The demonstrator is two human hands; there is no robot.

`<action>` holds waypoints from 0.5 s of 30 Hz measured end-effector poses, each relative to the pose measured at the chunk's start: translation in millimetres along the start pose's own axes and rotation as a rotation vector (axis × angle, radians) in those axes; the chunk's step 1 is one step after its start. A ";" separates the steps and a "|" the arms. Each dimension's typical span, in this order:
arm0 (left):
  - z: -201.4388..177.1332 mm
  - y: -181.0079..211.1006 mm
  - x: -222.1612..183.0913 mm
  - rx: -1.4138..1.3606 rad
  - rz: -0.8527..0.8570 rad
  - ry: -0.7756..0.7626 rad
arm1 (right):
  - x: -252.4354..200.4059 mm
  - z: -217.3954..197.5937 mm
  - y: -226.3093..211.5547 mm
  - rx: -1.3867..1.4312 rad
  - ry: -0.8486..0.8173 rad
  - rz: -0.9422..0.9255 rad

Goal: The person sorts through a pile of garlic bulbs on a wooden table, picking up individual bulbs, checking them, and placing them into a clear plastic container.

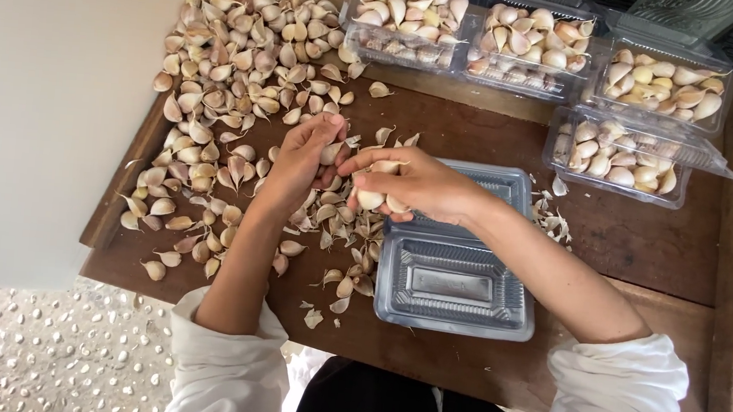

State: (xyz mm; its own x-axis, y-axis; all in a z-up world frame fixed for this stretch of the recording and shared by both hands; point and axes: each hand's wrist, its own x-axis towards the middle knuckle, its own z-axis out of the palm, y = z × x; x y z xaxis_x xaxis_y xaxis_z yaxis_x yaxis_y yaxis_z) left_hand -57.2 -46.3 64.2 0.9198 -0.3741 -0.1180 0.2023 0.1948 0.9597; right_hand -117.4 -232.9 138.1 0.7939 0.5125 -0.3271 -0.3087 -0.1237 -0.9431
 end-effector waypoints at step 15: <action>2.5 11.0 -9.3 0.124 -0.016 -0.163 | 22.5 -24.2 30.3 0.042 0.291 -0.278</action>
State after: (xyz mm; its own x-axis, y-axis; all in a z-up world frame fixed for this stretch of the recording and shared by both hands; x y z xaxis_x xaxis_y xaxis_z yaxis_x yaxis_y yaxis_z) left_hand -64.3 -43.0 76.5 0.8482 -0.5202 -0.1002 0.1644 0.0786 0.9833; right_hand -96.2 -245.7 100.7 0.9634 0.2588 -0.0694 -0.0783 0.0239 -0.9966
